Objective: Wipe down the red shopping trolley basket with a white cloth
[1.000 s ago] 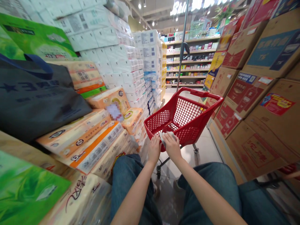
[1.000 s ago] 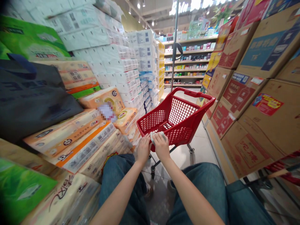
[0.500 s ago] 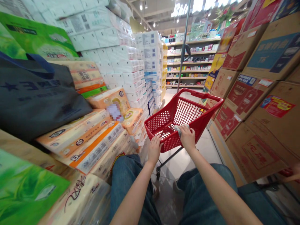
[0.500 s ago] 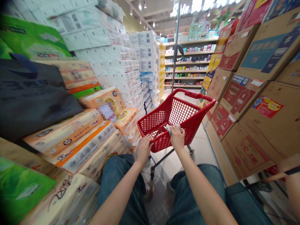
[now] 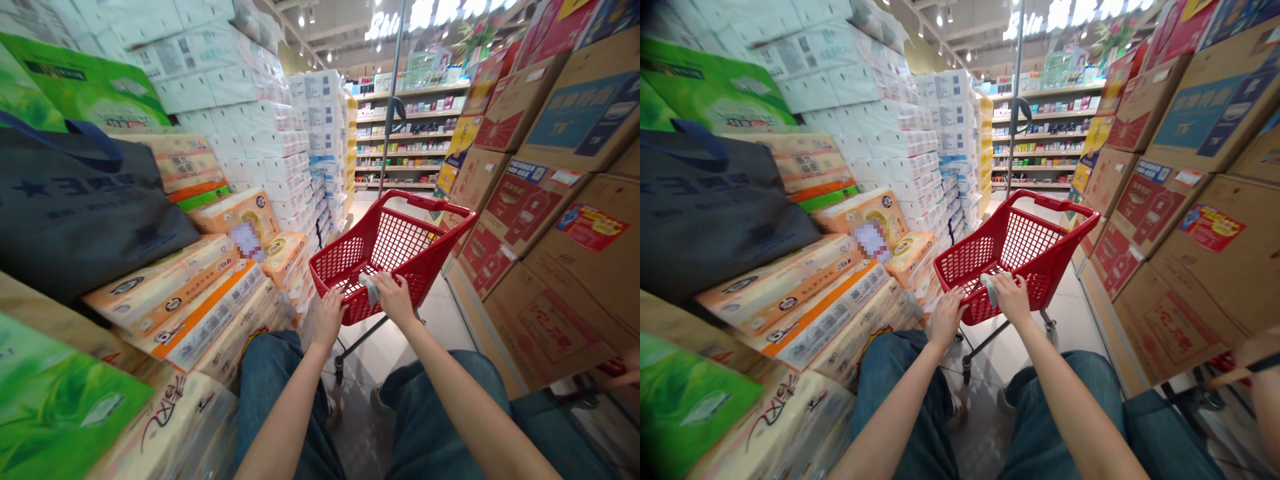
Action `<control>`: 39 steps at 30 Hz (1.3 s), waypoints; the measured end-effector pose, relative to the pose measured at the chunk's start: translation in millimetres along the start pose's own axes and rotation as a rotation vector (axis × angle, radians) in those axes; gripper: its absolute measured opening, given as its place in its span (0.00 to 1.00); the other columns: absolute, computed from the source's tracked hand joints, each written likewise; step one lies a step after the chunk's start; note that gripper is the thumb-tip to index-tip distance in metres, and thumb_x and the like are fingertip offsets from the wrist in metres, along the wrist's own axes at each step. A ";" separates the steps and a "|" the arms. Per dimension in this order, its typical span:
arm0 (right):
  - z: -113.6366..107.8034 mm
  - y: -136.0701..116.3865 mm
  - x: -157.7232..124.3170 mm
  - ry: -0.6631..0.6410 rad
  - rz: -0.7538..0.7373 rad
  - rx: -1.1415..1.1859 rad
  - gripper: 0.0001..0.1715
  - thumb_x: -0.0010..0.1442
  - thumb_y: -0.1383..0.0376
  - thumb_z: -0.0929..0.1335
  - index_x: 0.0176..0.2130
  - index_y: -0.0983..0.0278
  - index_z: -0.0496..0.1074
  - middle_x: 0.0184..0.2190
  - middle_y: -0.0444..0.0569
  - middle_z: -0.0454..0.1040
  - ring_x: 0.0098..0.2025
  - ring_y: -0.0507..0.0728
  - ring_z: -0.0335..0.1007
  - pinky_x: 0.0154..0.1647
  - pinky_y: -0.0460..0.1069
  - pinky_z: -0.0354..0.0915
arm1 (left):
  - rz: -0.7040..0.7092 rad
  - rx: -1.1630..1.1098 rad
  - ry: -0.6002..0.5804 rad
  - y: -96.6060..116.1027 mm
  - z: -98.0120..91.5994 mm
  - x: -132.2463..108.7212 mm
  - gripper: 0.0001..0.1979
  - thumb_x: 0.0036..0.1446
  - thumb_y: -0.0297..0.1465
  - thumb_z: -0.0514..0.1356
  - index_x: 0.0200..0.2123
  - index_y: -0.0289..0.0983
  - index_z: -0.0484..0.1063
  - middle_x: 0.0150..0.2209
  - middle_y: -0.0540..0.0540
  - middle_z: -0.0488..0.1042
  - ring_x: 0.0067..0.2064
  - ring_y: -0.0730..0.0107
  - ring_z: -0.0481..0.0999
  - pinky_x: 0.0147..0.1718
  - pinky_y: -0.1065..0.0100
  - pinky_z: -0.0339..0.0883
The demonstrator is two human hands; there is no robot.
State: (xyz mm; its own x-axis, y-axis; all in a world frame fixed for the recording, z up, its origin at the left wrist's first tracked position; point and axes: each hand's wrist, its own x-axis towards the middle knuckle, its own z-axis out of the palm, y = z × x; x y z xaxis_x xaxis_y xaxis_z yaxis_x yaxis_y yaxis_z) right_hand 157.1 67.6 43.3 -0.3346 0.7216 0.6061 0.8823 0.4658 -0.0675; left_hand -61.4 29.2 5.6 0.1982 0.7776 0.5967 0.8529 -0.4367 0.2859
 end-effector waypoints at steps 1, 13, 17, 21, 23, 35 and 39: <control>-2.5 15.4 2.7 0.017 0.052 -0.020 0.25 0.62 0.73 0.59 0.55 0.57 0.68 0.56 0.49 0.72 0.60 0.57 0.61 0.61 0.58 0.44 | 0.000 -0.003 0.002 0.5 0.1 0.0 0.15 0.63 0.27 0.57 0.54 0.37 0.67 0.59 0.41 0.69 0.63 0.60 0.65 0.61 0.52 0.61; 26.9 -65.2 -9.2 0.131 0.125 0.048 0.23 0.63 0.71 0.60 0.55 0.60 0.68 0.55 0.53 0.73 0.61 0.59 0.61 0.61 0.58 0.45 | -0.017 -0.019 0.014 2.0 7.5 -0.6 0.16 0.63 0.25 0.55 0.54 0.37 0.66 0.59 0.41 0.69 0.63 0.60 0.64 0.62 0.50 0.59; 28.2 -86.1 -17.5 0.074 -0.019 0.038 0.22 0.65 0.68 0.60 0.57 0.59 0.66 0.56 0.52 0.72 0.61 0.59 0.60 0.63 0.58 0.43 | -0.018 -0.014 0.001 0.0 4.9 -2.1 0.16 0.64 0.24 0.54 0.55 0.35 0.66 0.59 0.38 0.68 0.63 0.59 0.64 0.61 0.50 0.60; 14.3 -33.5 -10.8 0.020 -0.114 -0.034 0.24 0.64 0.70 0.60 0.58 0.57 0.66 0.55 0.49 0.72 0.60 0.58 0.62 0.63 0.57 0.43 | 0.000 -0.014 -0.009 -0.6 0.3 -2.7 0.16 0.63 0.25 0.56 0.54 0.37 0.67 0.59 0.40 0.69 0.63 0.59 0.64 0.61 0.51 0.60; 5.7 3.6 -4.2 0.040 -0.035 -0.082 0.25 0.63 0.71 0.59 0.57 0.58 0.66 0.56 0.50 0.72 0.60 0.58 0.62 0.62 0.58 0.44 | 0.003 -0.017 -0.009 0.1 -0.7 -2.2 0.16 0.63 0.26 0.56 0.54 0.37 0.66 0.59 0.41 0.69 0.63 0.59 0.65 0.61 0.50 0.61; 20.0 26.6 23.1 0.077 0.258 -0.056 0.21 0.64 0.70 0.57 0.52 0.60 0.69 0.54 0.52 0.72 0.60 0.58 0.60 0.54 0.54 0.51 | 0.012 -0.003 -0.044 -21.8 5.2 17.3 0.14 0.65 0.30 0.55 0.54 0.38 0.66 0.59 0.41 0.69 0.64 0.63 0.63 0.62 0.52 0.59; 26.9 30.3 30.4 0.077 0.265 -0.027 0.20 0.65 0.69 0.57 0.52 0.59 0.69 0.54 0.51 0.73 0.60 0.58 0.60 0.54 0.55 0.51 | 0.040 0.019 -0.075 -31.6 -0.6 29.6 0.14 0.65 0.32 0.55 0.53 0.36 0.68 0.58 0.40 0.70 0.62 0.63 0.65 0.62 0.55 0.58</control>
State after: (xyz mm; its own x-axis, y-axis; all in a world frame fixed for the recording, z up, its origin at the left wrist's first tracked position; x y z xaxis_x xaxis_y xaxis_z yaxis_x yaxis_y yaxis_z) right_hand 164.8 117.4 38.4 -0.0652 0.7749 0.6287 0.9448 0.2507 -0.2111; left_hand -82.8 65.6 14.7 0.2668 0.7919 0.5493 0.8525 -0.4598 0.2487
